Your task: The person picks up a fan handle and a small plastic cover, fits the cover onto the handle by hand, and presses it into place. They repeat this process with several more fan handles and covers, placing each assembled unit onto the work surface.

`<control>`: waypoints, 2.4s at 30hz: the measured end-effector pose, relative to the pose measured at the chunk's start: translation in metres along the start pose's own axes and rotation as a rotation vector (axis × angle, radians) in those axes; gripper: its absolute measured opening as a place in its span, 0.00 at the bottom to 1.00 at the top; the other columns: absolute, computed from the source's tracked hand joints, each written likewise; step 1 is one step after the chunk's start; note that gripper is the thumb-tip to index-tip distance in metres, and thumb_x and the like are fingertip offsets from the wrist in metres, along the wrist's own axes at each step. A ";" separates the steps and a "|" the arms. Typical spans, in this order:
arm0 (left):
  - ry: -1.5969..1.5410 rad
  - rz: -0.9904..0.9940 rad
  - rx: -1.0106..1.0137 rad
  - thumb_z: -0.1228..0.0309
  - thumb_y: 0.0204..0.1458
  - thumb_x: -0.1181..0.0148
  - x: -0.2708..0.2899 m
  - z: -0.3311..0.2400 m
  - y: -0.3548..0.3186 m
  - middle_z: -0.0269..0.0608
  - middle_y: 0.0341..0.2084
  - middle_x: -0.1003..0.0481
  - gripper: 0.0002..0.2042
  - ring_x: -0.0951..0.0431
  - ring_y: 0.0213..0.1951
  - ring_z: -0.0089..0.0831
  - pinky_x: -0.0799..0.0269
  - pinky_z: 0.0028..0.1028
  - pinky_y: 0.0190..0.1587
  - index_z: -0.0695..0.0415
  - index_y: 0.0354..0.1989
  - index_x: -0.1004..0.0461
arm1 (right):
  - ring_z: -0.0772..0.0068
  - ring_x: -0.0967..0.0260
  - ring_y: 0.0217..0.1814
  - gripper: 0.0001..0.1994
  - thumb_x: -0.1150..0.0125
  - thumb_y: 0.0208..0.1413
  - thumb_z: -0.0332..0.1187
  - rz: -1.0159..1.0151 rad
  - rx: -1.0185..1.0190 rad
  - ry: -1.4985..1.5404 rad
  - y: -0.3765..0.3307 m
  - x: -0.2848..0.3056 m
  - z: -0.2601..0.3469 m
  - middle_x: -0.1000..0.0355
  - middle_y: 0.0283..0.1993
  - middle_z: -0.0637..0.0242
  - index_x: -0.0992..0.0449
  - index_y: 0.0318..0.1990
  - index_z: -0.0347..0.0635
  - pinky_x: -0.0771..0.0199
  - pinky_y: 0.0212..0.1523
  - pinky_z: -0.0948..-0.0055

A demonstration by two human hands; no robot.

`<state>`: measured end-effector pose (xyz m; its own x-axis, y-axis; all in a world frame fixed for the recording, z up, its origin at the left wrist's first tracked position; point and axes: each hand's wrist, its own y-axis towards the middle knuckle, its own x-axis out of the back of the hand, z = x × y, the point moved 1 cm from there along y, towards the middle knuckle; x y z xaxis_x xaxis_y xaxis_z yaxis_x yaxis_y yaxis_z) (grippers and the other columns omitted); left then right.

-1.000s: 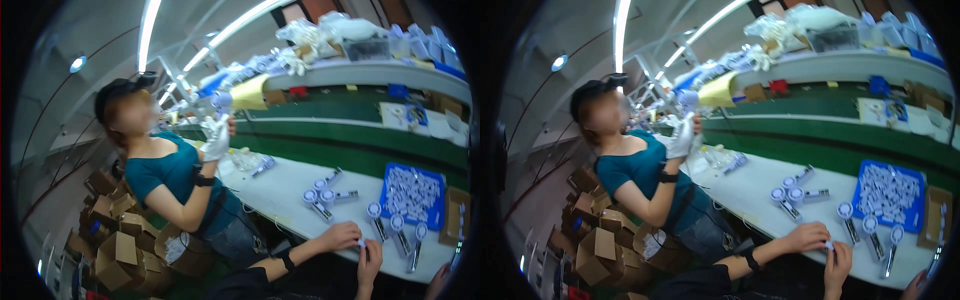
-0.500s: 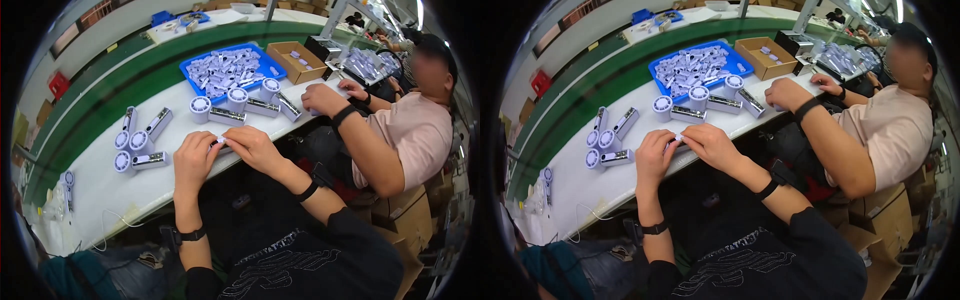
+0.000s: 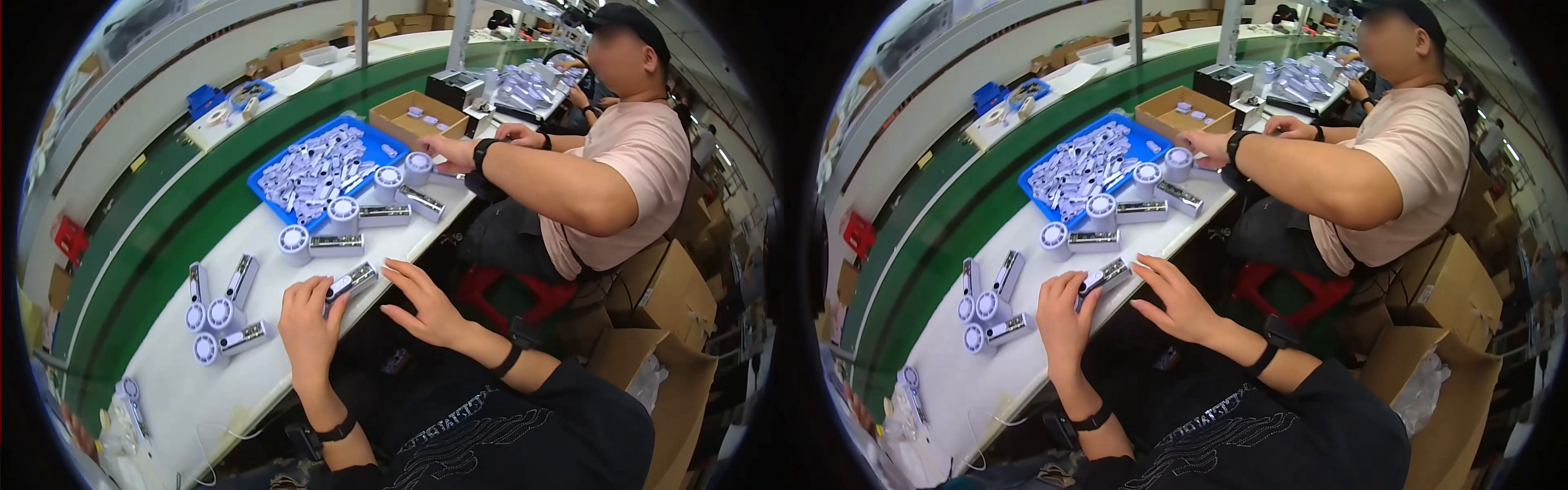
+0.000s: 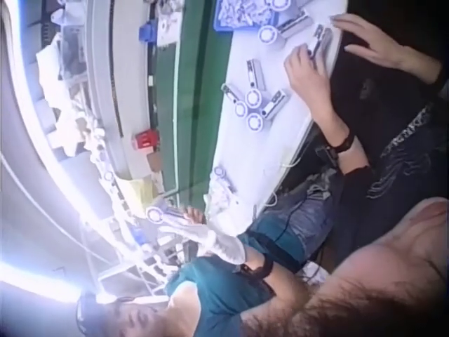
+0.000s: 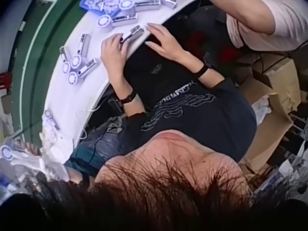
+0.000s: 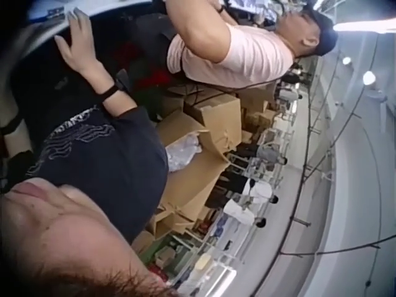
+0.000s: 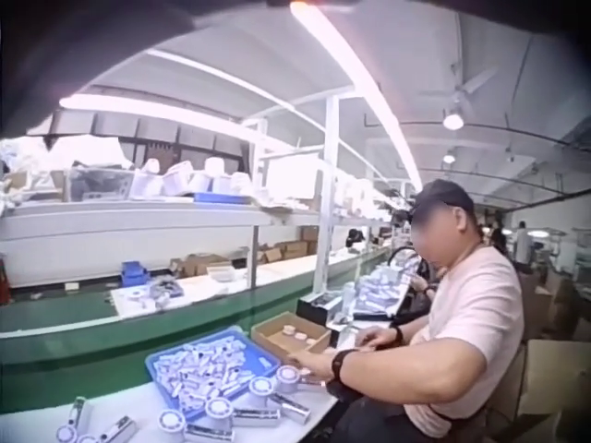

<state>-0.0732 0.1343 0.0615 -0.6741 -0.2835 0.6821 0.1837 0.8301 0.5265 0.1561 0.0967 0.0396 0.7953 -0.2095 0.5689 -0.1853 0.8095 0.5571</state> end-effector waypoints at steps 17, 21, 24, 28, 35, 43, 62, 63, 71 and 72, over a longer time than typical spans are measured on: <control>0.007 -0.048 -0.024 0.72 0.62 0.34 -0.009 0.010 -0.003 0.44 0.47 0.17 0.09 0.22 0.51 0.47 0.26 0.40 0.55 0.62 0.47 0.17 | 0.45 0.28 0.67 0.20 0.35 0.65 0.26 -0.194 0.064 -0.207 0.077 0.079 -0.044 0.26 0.65 0.49 0.24 0.63 0.34 0.27 0.69 0.57; 0.000 -0.087 -0.058 0.73 0.61 0.34 -0.015 0.014 -0.001 0.45 0.46 0.16 0.09 0.21 0.49 0.48 0.25 0.41 0.54 0.62 0.47 0.17 | 0.44 0.27 0.67 0.20 0.36 0.64 0.24 -0.285 0.010 -0.256 0.106 0.080 -0.085 0.26 0.64 0.49 0.24 0.63 0.33 0.28 0.69 0.56; 0.020 -0.101 -0.100 0.73 0.61 0.34 -0.020 0.016 0.002 0.45 0.46 0.16 0.08 0.21 0.48 0.48 0.25 0.41 0.53 0.62 0.46 0.17 | 0.44 0.28 0.68 0.20 0.38 0.62 0.23 -0.259 0.003 -0.291 0.120 0.077 -0.096 0.27 0.65 0.49 0.24 0.62 0.33 0.28 0.69 0.55; 0.068 -0.092 -0.125 0.72 0.60 0.33 -0.018 0.016 0.002 0.46 0.43 0.17 0.08 0.21 0.46 0.48 0.25 0.42 0.51 0.62 0.44 0.17 | 0.44 0.28 0.68 0.19 0.40 0.62 0.22 -0.304 0.090 -0.182 0.131 0.067 -0.089 0.27 0.66 0.49 0.24 0.61 0.32 0.27 0.69 0.56; 0.185 -0.048 -0.141 0.64 0.63 0.32 -0.014 0.023 -0.003 0.48 0.40 0.16 0.11 0.20 0.44 0.50 0.24 0.42 0.49 0.58 0.47 0.14 | 0.44 0.26 0.66 0.21 0.38 0.56 0.21 -0.321 0.035 -0.421 0.150 0.061 -0.129 0.24 0.61 0.48 0.22 0.58 0.32 0.25 0.68 0.55; 0.220 -0.065 -0.081 0.63 0.64 0.32 -0.021 0.018 -0.010 0.48 0.39 0.17 0.11 0.20 0.43 0.49 0.24 0.42 0.49 0.56 0.48 0.13 | 0.42 0.19 0.52 0.18 0.37 0.56 0.28 0.204 -0.603 -0.385 0.146 0.089 -0.165 0.18 0.47 0.50 0.19 0.55 0.41 0.17 0.52 0.50; -0.232 -0.303 0.109 0.65 0.57 0.27 -0.021 0.020 -0.015 0.50 0.48 0.17 0.22 0.20 0.57 0.53 0.25 0.45 0.58 0.56 0.59 0.23 | 0.31 0.20 0.43 0.24 0.35 0.66 0.37 0.583 0.416 0.157 0.196 -0.156 0.170 0.18 0.42 0.38 0.28 0.63 0.30 0.21 0.45 0.45; -0.288 -0.372 0.075 0.65 0.57 0.27 -0.027 0.021 -0.019 0.49 0.50 0.17 0.22 0.20 0.57 0.52 0.24 0.44 0.59 0.55 0.59 0.22 | 0.30 0.21 0.46 0.24 0.34 0.65 0.37 0.671 0.332 0.124 0.196 -0.167 0.183 0.18 0.42 0.36 0.29 0.62 0.29 0.21 0.47 0.44; -0.417 -0.268 0.041 0.65 0.58 0.29 -0.047 0.044 -0.015 0.40 0.45 0.16 0.13 0.20 0.54 0.41 0.25 0.39 0.60 0.56 0.48 0.17 | 0.42 0.22 0.52 0.19 0.33 0.63 0.39 0.500 0.629 -0.129 0.116 -0.252 0.221 0.17 0.36 0.50 0.27 0.51 0.33 0.24 0.54 0.50; -0.223 -0.187 -0.029 0.65 0.58 0.29 -0.039 0.035 -0.004 0.39 0.44 0.16 0.12 0.20 0.54 0.39 0.25 0.37 0.59 0.56 0.46 0.17 | 0.42 0.22 0.52 0.19 0.33 0.63 0.39 0.497 0.619 -0.137 0.116 -0.260 0.209 0.17 0.36 0.50 0.27 0.51 0.33 0.24 0.54 0.50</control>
<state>-0.0729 0.1588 0.0149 -0.8383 -0.3152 0.4449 0.0597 0.7580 0.6495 -0.1928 0.1308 0.0831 0.4650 -0.0023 0.8853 -0.8172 0.3834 0.4302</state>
